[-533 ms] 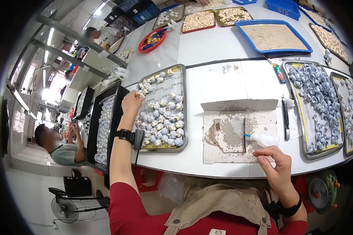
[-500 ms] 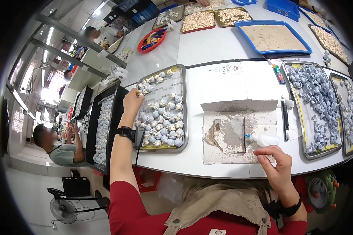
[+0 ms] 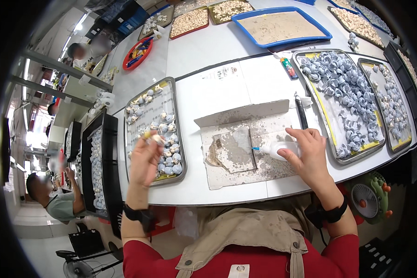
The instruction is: The person assembles small decorative figures by applying glue from a squeeze bottle to a base and attaching a small clay piece. They repeat this process for multiple units, placing each completed figure onto a tray. The person also uses a small tool to adjust the attached pieces.
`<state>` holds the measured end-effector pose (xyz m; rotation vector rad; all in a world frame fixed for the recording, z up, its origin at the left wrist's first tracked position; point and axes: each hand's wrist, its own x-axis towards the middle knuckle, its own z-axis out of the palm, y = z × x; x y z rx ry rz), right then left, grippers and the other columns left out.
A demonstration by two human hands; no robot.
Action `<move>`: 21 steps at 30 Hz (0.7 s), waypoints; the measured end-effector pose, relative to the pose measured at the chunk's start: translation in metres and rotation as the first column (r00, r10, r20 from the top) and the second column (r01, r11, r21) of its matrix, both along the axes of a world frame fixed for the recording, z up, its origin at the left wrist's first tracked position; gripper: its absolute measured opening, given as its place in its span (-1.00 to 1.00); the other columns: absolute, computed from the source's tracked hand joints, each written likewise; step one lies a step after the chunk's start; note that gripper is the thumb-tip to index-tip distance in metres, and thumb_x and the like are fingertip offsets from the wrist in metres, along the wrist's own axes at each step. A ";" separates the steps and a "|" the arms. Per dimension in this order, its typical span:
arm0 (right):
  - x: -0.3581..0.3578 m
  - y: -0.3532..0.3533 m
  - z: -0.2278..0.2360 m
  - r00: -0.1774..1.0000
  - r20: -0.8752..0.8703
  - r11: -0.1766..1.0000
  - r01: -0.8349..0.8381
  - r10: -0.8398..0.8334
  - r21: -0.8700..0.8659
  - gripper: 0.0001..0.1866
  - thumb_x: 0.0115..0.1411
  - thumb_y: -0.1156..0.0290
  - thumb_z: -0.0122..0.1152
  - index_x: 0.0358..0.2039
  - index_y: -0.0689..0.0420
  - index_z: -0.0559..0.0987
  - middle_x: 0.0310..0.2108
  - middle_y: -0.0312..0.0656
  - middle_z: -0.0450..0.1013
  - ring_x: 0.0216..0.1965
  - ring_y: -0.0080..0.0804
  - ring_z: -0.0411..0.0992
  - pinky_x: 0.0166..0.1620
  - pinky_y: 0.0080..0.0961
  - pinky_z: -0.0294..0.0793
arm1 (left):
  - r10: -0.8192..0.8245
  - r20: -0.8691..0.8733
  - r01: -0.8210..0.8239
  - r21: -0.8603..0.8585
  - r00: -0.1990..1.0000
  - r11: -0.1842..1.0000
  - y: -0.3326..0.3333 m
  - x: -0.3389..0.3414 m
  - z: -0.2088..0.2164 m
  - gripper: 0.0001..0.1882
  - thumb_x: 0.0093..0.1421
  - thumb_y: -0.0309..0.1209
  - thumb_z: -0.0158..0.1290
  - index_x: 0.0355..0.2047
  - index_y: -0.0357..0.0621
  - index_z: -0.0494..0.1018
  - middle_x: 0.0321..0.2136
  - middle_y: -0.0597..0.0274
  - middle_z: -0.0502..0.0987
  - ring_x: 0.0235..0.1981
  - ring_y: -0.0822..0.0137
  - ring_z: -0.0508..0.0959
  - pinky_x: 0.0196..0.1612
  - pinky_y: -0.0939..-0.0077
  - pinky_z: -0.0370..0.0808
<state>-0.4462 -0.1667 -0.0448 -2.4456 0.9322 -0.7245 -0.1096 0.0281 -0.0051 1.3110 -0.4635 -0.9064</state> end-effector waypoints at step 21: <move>-0.036 0.042 0.004 0.936 0.352 0.953 -0.124 0.020 0.275 -0.68 -0.13 0.24 0.41 -0.43 0.15 0.53 -0.50 -0.25 0.36 -0.35 -0.31 0.21 -0.22 -0.44 0.17 | -0.220 -0.065 0.221 0.012 0.973 0.975 -0.018 -0.181 -0.043 -0.57 0.08 -0.64 0.14 -0.02 -0.34 0.33 -0.25 0.18 0.51 -0.26 0.49 0.49 -0.19 0.66 0.44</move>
